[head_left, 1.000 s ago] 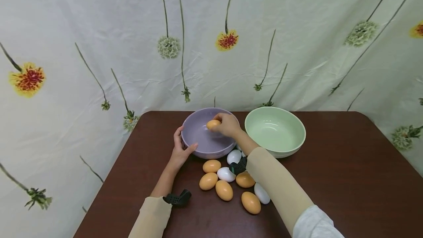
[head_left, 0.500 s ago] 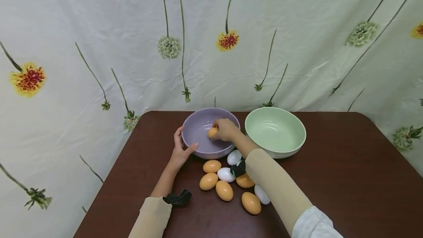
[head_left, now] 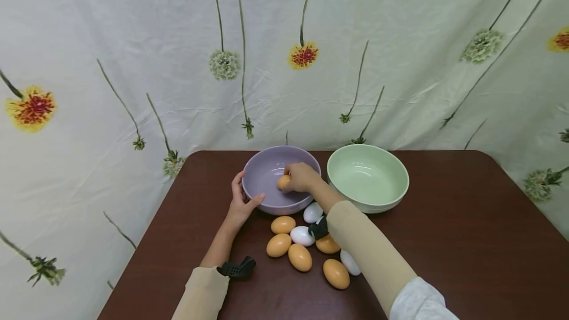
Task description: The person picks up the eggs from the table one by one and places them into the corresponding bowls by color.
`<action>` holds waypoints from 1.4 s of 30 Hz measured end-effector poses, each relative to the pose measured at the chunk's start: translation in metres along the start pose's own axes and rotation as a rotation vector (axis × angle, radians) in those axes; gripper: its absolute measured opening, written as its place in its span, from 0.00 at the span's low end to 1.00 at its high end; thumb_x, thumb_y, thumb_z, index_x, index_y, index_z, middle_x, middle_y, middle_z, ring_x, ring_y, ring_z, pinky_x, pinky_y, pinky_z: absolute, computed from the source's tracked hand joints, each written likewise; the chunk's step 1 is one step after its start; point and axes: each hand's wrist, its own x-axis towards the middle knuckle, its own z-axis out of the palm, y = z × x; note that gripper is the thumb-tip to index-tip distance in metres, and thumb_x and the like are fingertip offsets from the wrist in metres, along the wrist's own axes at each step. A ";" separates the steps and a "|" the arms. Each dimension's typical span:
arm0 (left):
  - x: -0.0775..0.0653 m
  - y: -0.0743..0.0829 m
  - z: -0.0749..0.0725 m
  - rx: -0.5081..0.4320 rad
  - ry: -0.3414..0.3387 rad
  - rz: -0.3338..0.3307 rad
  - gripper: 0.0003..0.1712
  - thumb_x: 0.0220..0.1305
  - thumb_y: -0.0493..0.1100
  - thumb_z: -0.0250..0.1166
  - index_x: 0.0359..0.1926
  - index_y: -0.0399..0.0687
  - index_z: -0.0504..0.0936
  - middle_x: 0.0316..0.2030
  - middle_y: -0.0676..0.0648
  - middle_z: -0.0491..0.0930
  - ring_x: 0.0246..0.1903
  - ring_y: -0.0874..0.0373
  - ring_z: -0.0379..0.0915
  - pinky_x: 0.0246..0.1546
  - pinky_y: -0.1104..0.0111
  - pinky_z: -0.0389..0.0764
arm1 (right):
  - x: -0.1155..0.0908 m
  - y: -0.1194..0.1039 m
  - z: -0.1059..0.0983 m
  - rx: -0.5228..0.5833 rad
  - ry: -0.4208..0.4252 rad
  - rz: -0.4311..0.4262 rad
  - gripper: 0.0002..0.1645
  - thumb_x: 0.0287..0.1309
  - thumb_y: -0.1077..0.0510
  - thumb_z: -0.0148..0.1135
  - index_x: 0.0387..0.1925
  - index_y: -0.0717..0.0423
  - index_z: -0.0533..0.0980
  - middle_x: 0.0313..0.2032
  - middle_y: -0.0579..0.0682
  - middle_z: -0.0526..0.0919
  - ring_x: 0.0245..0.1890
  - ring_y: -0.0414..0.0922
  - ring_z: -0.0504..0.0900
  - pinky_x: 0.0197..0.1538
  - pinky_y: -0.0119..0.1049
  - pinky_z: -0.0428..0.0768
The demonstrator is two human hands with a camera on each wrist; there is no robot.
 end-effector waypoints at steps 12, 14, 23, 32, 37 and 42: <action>0.000 -0.001 0.000 -0.013 -0.004 0.019 0.48 0.61 0.32 0.61 0.73 0.47 0.41 0.70 0.32 0.49 0.66 0.41 0.52 0.54 0.75 0.64 | -0.002 0.001 -0.001 0.052 0.049 -0.068 0.28 0.49 0.53 0.70 0.53 0.60 0.77 0.46 0.56 0.82 0.45 0.49 0.79 0.51 0.41 0.75; -0.001 -0.001 -0.001 -0.015 -0.002 0.019 0.48 0.61 0.31 0.61 0.73 0.46 0.40 0.70 0.33 0.49 0.66 0.41 0.52 0.54 0.76 0.64 | -0.002 0.001 -0.001 0.080 0.065 -0.077 0.29 0.49 0.52 0.70 0.53 0.60 0.77 0.47 0.56 0.81 0.47 0.50 0.79 0.52 0.42 0.74; -0.001 0.000 -0.002 -0.010 -0.010 0.006 0.48 0.61 0.33 0.61 0.73 0.48 0.40 0.71 0.33 0.48 0.68 0.42 0.51 0.59 0.68 0.62 | -0.006 0.000 -0.005 0.146 0.134 -0.108 0.28 0.50 0.51 0.68 0.51 0.63 0.78 0.47 0.59 0.81 0.47 0.50 0.78 0.53 0.43 0.74; -0.002 0.002 0.000 0.008 -0.012 -0.020 0.49 0.62 0.34 0.62 0.73 0.48 0.40 0.72 0.34 0.47 0.69 0.42 0.49 0.65 0.52 0.56 | -0.014 0.000 -0.007 0.264 0.200 -0.158 0.27 0.54 0.52 0.69 0.50 0.66 0.78 0.47 0.61 0.81 0.48 0.52 0.79 0.53 0.42 0.75; -0.003 0.001 -0.001 0.006 -0.012 -0.028 0.49 0.63 0.36 0.62 0.74 0.51 0.40 0.71 0.35 0.47 0.68 0.43 0.50 0.64 0.53 0.58 | -0.022 -0.003 -0.015 0.322 0.237 -0.163 0.25 0.53 0.52 0.70 0.49 0.64 0.79 0.45 0.60 0.82 0.47 0.53 0.80 0.53 0.41 0.75; -0.003 0.008 -0.001 0.009 -0.014 -0.043 0.49 0.62 0.34 0.62 0.73 0.49 0.40 0.71 0.33 0.48 0.68 0.42 0.50 0.63 0.54 0.59 | -0.030 -0.005 -0.021 0.391 0.250 -0.199 0.22 0.53 0.54 0.70 0.48 0.63 0.79 0.44 0.55 0.82 0.47 0.50 0.79 0.53 0.40 0.76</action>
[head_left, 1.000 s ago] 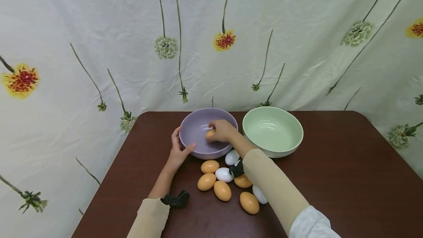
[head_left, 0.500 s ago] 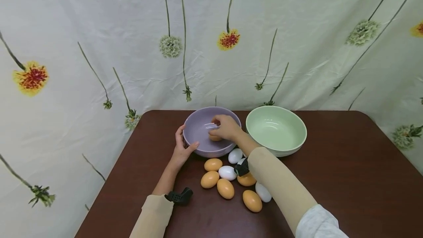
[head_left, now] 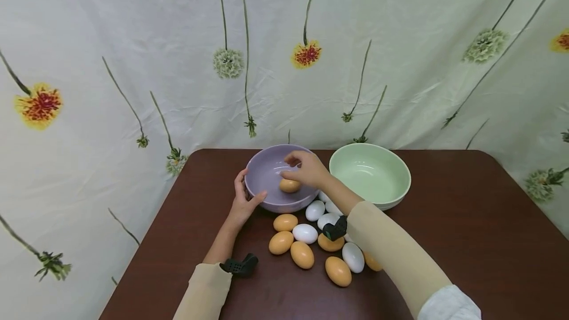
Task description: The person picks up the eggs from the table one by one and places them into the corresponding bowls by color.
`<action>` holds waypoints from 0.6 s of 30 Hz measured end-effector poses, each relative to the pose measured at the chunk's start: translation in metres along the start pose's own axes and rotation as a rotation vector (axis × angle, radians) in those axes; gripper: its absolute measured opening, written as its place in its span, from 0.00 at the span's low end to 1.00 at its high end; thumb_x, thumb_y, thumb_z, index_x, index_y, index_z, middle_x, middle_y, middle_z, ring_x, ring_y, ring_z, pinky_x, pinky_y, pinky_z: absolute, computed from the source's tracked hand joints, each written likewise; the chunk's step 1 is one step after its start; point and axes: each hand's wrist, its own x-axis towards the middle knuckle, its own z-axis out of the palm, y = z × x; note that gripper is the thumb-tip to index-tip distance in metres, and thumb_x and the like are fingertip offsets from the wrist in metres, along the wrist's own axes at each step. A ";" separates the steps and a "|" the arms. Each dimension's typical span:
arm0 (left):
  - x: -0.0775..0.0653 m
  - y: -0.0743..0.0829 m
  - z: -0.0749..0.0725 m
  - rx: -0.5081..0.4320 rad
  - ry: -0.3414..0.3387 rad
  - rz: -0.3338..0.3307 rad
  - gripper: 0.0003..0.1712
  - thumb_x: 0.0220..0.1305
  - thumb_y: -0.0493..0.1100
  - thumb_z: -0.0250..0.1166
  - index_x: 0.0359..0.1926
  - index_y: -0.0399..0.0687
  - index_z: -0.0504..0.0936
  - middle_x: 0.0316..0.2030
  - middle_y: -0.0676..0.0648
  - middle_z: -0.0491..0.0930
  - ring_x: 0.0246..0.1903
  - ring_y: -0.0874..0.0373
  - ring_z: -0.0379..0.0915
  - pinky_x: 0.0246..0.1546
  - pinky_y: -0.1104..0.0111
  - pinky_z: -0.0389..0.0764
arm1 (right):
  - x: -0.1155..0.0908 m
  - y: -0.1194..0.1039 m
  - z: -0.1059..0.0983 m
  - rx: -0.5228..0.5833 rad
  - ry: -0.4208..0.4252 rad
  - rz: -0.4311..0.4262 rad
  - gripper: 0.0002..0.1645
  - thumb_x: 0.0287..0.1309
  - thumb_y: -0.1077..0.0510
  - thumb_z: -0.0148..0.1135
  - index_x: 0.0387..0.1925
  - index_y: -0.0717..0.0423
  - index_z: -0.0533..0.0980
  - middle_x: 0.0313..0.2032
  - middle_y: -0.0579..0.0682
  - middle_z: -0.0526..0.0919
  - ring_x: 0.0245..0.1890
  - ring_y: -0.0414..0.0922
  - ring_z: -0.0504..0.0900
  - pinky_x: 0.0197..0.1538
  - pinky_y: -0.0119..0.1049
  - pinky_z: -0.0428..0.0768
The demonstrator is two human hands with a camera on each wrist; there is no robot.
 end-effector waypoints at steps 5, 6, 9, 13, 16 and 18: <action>0.002 -0.007 0.001 0.002 0.014 0.033 0.48 0.62 0.33 0.61 0.73 0.49 0.40 0.71 0.33 0.48 0.68 0.42 0.50 0.63 0.51 0.57 | -0.011 -0.004 -0.006 0.054 0.012 -0.025 0.21 0.53 0.55 0.70 0.47 0.63 0.80 0.44 0.55 0.83 0.46 0.50 0.80 0.53 0.43 0.76; 0.003 -0.007 0.001 0.000 0.015 0.036 0.48 0.62 0.33 0.61 0.73 0.49 0.40 0.71 0.34 0.48 0.68 0.42 0.50 0.64 0.51 0.57 | -0.014 -0.003 -0.008 0.060 0.016 -0.022 0.21 0.53 0.55 0.70 0.47 0.63 0.80 0.44 0.55 0.83 0.46 0.50 0.80 0.53 0.43 0.76; 0.003 -0.008 0.001 -0.004 0.017 0.045 0.48 0.62 0.33 0.61 0.73 0.48 0.41 0.71 0.34 0.47 0.69 0.43 0.49 0.64 0.52 0.56 | -0.023 -0.002 -0.013 0.071 0.031 0.007 0.21 0.53 0.54 0.71 0.47 0.61 0.80 0.44 0.53 0.83 0.46 0.49 0.80 0.53 0.42 0.76; 0.003 -0.007 0.001 0.011 0.025 0.030 0.48 0.62 0.33 0.61 0.73 0.49 0.41 0.71 0.35 0.49 0.68 0.44 0.50 0.63 0.59 0.58 | -0.034 0.001 -0.019 0.101 0.045 0.022 0.21 0.54 0.55 0.71 0.48 0.61 0.80 0.44 0.55 0.83 0.46 0.49 0.80 0.53 0.44 0.76; 0.003 -0.006 0.001 0.020 0.028 0.022 0.48 0.62 0.34 0.61 0.73 0.50 0.41 0.71 0.35 0.49 0.67 0.44 0.51 0.62 0.62 0.59 | -0.042 0.003 -0.024 0.135 0.053 0.000 0.21 0.54 0.58 0.70 0.48 0.64 0.79 0.46 0.60 0.82 0.46 0.52 0.80 0.54 0.47 0.75; 0.003 -0.006 0.002 0.017 0.027 0.020 0.48 0.63 0.33 0.61 0.74 0.50 0.40 0.71 0.34 0.49 0.68 0.44 0.51 0.62 0.61 0.59 | -0.048 0.005 -0.027 0.149 0.061 -0.003 0.21 0.54 0.59 0.70 0.48 0.65 0.79 0.46 0.61 0.82 0.46 0.52 0.80 0.53 0.47 0.76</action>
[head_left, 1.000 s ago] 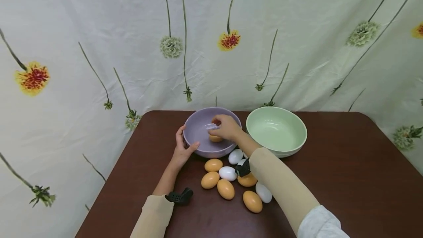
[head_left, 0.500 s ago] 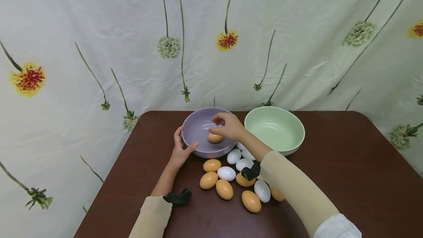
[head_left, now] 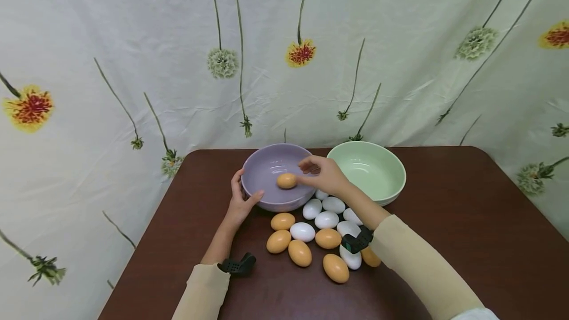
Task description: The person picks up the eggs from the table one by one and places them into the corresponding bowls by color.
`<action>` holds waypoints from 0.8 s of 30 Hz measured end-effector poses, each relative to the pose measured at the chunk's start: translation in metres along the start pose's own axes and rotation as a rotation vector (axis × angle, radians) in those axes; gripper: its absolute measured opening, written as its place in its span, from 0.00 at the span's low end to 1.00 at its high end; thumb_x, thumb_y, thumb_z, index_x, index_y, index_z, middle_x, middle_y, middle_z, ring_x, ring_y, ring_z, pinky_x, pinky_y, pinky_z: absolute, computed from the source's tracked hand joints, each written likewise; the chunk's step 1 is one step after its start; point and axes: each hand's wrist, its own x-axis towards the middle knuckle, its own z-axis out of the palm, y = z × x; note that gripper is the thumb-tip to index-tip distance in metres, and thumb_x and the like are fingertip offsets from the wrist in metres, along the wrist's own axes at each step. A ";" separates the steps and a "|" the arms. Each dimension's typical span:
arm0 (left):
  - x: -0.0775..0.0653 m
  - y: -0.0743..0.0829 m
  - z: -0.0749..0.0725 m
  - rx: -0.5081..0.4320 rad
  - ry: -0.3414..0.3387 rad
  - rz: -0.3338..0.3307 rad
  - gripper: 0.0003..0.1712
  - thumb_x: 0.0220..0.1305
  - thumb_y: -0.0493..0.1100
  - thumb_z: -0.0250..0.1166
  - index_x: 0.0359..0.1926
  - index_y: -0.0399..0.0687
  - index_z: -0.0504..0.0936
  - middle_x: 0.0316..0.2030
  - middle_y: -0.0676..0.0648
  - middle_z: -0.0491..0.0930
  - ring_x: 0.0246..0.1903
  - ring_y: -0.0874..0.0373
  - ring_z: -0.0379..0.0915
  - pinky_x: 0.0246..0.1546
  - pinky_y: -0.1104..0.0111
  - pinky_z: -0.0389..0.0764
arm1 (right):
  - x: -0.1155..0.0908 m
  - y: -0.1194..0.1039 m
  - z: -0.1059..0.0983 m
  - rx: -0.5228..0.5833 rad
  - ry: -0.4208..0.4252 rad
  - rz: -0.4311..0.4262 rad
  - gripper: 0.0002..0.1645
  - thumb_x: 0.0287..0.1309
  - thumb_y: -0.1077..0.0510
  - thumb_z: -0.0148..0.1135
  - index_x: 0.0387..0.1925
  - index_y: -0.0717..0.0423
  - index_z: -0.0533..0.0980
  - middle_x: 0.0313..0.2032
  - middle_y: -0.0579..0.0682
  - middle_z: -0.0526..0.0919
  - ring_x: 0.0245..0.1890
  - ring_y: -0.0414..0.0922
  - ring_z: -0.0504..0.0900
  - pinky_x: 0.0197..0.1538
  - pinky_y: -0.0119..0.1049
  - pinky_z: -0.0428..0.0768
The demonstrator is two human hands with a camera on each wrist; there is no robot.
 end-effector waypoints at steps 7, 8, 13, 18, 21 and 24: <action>0.000 0.001 -0.001 -0.012 -0.009 0.003 0.48 0.63 0.33 0.61 0.74 0.49 0.40 0.71 0.34 0.48 0.68 0.43 0.50 0.64 0.52 0.56 | -0.022 -0.003 -0.012 -0.005 0.011 0.028 0.20 0.56 0.56 0.70 0.49 0.62 0.79 0.47 0.63 0.81 0.48 0.55 0.80 0.53 0.49 0.76; 0.000 0.001 -0.001 -0.011 -0.010 0.004 0.48 0.63 0.33 0.61 0.74 0.49 0.39 0.71 0.34 0.48 0.68 0.43 0.50 0.65 0.52 0.56 | -0.025 -0.004 -0.014 -0.006 0.013 0.033 0.20 0.56 0.56 0.70 0.49 0.62 0.79 0.47 0.63 0.81 0.48 0.55 0.80 0.54 0.50 0.75; 0.000 0.000 -0.001 -0.017 -0.008 0.007 0.48 0.63 0.33 0.61 0.74 0.49 0.40 0.71 0.34 0.48 0.68 0.43 0.50 0.64 0.55 0.56 | -0.041 -0.005 -0.020 0.008 0.033 0.056 0.21 0.57 0.55 0.69 0.49 0.61 0.79 0.46 0.60 0.82 0.48 0.53 0.80 0.54 0.50 0.75; 0.001 0.001 -0.001 -0.011 -0.005 -0.001 0.48 0.63 0.34 0.61 0.74 0.50 0.40 0.72 0.35 0.47 0.69 0.44 0.50 0.62 0.62 0.59 | -0.058 0.000 -0.025 0.030 0.068 0.072 0.21 0.57 0.56 0.69 0.49 0.62 0.79 0.46 0.60 0.82 0.47 0.51 0.80 0.54 0.48 0.75; 0.001 0.001 -0.001 -0.011 -0.006 -0.003 0.48 0.63 0.34 0.61 0.74 0.51 0.40 0.72 0.36 0.47 0.69 0.45 0.50 0.62 0.62 0.59 | -0.070 0.001 -0.029 0.038 0.086 0.083 0.19 0.57 0.56 0.69 0.49 0.60 0.79 0.45 0.59 0.82 0.47 0.51 0.80 0.54 0.46 0.76; 0.001 0.000 -0.001 -0.018 -0.004 0.003 0.47 0.63 0.34 0.61 0.73 0.50 0.41 0.72 0.36 0.47 0.69 0.45 0.49 0.64 0.58 0.57 | -0.082 0.002 -0.032 0.044 0.099 0.085 0.18 0.56 0.57 0.70 0.48 0.59 0.79 0.45 0.59 0.82 0.46 0.50 0.81 0.53 0.46 0.76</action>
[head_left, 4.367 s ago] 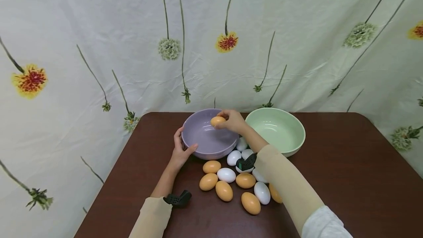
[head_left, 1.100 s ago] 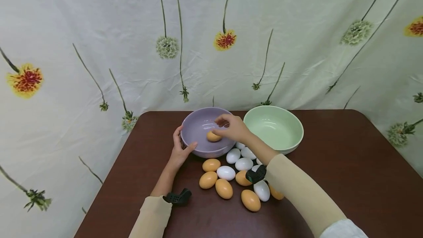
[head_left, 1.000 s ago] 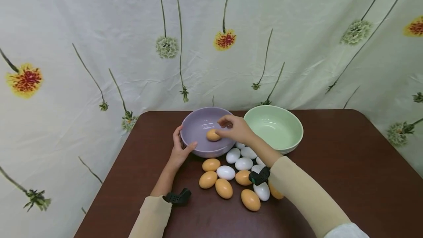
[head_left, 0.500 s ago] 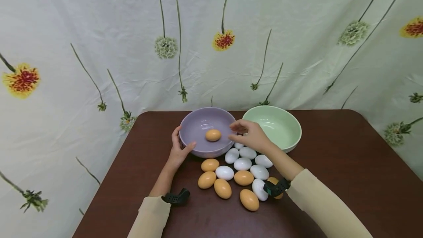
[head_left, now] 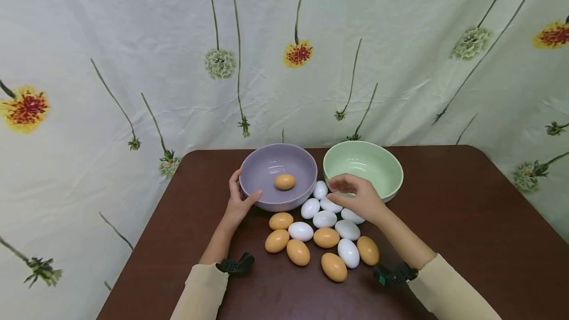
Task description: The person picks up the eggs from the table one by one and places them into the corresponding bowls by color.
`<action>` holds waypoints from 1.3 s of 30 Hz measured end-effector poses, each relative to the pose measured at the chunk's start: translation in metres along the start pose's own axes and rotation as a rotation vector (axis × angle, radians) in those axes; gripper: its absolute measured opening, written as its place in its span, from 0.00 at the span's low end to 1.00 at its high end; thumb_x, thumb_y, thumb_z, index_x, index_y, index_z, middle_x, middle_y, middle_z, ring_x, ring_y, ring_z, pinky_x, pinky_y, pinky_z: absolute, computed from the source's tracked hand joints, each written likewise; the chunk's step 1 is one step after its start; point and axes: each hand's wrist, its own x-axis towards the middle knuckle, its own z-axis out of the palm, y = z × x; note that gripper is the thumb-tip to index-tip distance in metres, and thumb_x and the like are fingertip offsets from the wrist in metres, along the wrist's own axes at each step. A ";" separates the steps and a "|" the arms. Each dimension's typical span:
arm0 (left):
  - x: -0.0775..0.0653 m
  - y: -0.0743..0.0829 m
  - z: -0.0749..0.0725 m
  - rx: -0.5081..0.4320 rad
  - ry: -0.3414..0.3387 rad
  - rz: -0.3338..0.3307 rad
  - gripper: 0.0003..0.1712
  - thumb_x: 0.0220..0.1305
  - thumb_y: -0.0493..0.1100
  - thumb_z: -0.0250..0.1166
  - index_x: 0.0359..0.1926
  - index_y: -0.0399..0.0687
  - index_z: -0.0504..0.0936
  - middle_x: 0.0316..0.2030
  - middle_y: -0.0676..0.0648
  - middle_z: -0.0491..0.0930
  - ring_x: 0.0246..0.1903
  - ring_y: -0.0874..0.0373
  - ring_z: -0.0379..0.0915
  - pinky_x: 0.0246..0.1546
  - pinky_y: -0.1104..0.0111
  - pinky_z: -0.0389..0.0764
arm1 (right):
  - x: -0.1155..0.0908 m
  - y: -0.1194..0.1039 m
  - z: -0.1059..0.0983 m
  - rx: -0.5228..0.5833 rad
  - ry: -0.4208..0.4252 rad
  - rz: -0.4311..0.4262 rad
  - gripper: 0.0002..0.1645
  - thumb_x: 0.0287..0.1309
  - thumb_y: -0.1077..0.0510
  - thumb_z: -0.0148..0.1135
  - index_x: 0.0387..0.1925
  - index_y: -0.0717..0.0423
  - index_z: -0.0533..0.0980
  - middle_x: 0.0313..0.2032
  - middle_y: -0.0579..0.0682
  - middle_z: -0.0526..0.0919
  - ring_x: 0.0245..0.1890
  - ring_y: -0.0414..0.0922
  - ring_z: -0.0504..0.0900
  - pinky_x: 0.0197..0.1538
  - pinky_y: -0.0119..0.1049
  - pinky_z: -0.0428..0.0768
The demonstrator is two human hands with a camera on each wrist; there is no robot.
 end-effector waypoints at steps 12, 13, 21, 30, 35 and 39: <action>-0.002 -0.002 0.000 0.008 -0.009 0.005 0.48 0.63 0.34 0.61 0.73 0.48 0.40 0.72 0.34 0.46 0.69 0.43 0.48 0.66 0.51 0.54 | -0.041 0.006 -0.011 -0.031 0.031 0.020 0.18 0.57 0.59 0.69 0.47 0.64 0.79 0.45 0.59 0.83 0.47 0.51 0.82 0.52 0.50 0.77; -0.002 -0.003 0.000 0.009 -0.010 0.003 0.48 0.63 0.34 0.61 0.73 0.48 0.39 0.72 0.34 0.46 0.69 0.43 0.48 0.65 0.51 0.54 | -0.046 0.006 -0.012 -0.037 0.036 0.017 0.17 0.57 0.59 0.69 0.47 0.63 0.79 0.44 0.59 0.83 0.46 0.51 0.82 0.52 0.50 0.77; -0.003 0.000 0.000 -0.012 0.002 0.002 0.48 0.62 0.33 0.61 0.73 0.48 0.40 0.72 0.34 0.47 0.69 0.43 0.49 0.65 0.52 0.55 | -0.072 0.009 -0.020 -0.076 0.102 0.005 0.16 0.55 0.63 0.70 0.46 0.63 0.79 0.42 0.55 0.84 0.42 0.47 0.83 0.48 0.40 0.79; 0.000 -0.004 -0.003 0.004 0.020 0.006 0.48 0.62 0.33 0.62 0.73 0.50 0.41 0.71 0.35 0.48 0.68 0.43 0.51 0.62 0.62 0.60 | -0.092 0.021 -0.022 -0.103 0.128 0.005 0.15 0.54 0.63 0.71 0.44 0.62 0.80 0.40 0.54 0.84 0.40 0.44 0.83 0.45 0.34 0.79; -0.002 -0.002 -0.003 0.006 0.016 -0.002 0.48 0.63 0.33 0.61 0.73 0.51 0.40 0.71 0.34 0.48 0.68 0.43 0.51 0.63 0.60 0.59 | -0.102 0.028 -0.022 -0.145 0.135 0.026 0.16 0.54 0.61 0.71 0.45 0.60 0.80 0.40 0.51 0.84 0.40 0.42 0.82 0.45 0.36 0.79; -0.002 -0.001 -0.001 0.020 -0.002 -0.006 0.48 0.63 0.34 0.61 0.74 0.50 0.39 0.71 0.33 0.48 0.68 0.41 0.49 0.65 0.51 0.55 | -0.111 0.038 -0.019 -0.168 0.153 0.048 0.17 0.53 0.60 0.73 0.45 0.59 0.80 0.39 0.50 0.84 0.40 0.40 0.81 0.46 0.35 0.78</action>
